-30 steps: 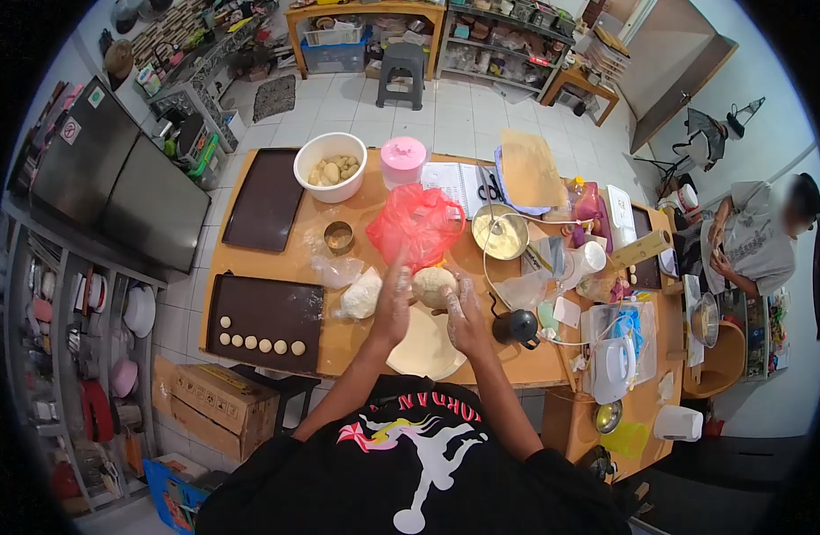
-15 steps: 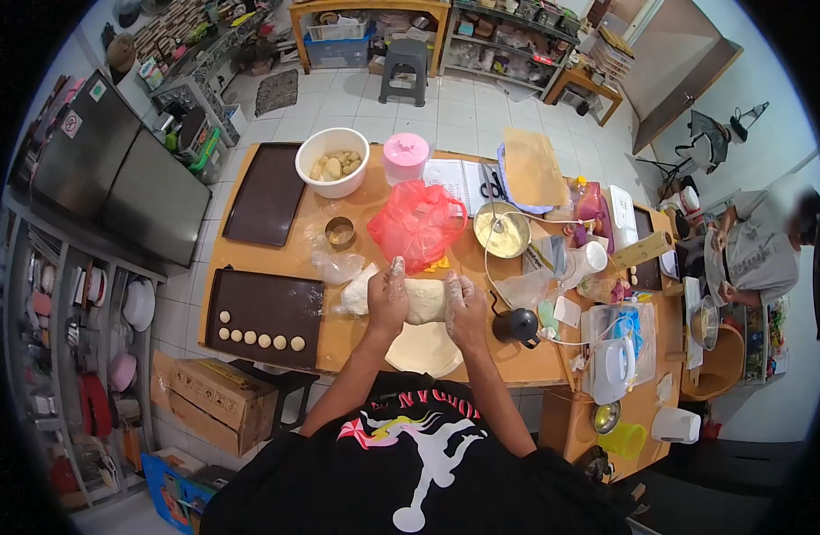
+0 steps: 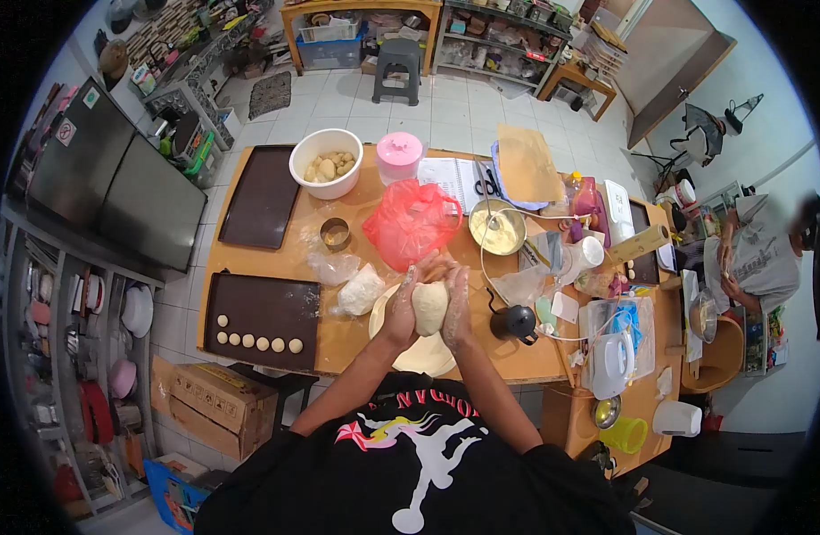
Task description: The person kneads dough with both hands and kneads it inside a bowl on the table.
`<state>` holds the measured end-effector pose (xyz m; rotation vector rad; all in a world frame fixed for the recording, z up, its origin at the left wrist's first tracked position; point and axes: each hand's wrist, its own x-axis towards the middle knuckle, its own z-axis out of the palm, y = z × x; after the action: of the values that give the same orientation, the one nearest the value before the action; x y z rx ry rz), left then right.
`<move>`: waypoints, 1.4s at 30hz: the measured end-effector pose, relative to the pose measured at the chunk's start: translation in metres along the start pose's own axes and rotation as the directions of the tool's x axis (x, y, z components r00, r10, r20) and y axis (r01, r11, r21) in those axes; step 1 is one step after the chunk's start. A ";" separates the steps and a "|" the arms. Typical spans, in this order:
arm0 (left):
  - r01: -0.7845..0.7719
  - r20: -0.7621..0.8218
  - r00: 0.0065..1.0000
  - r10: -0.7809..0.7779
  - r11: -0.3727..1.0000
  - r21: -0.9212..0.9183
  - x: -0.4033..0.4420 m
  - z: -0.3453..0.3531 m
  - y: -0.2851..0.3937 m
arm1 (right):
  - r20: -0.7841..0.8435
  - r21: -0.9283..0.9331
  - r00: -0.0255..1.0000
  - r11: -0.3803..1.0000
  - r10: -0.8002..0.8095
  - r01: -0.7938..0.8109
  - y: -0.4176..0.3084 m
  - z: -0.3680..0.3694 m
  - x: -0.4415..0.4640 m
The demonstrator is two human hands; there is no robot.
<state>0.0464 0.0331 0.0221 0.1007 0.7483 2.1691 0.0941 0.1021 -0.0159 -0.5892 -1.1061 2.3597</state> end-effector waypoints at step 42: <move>-0.191 -0.177 0.892 0.416 0.701 0.687 0.015 -0.048 -0.032 | -0.164 -0.653 0.940 0.747 -0.301 0.125 0.005 0.010 -0.019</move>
<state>0.0435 0.0367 -0.0369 0.2547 1.7934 2.1451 0.1024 0.0829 -0.0107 -0.9116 -1.7464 1.6095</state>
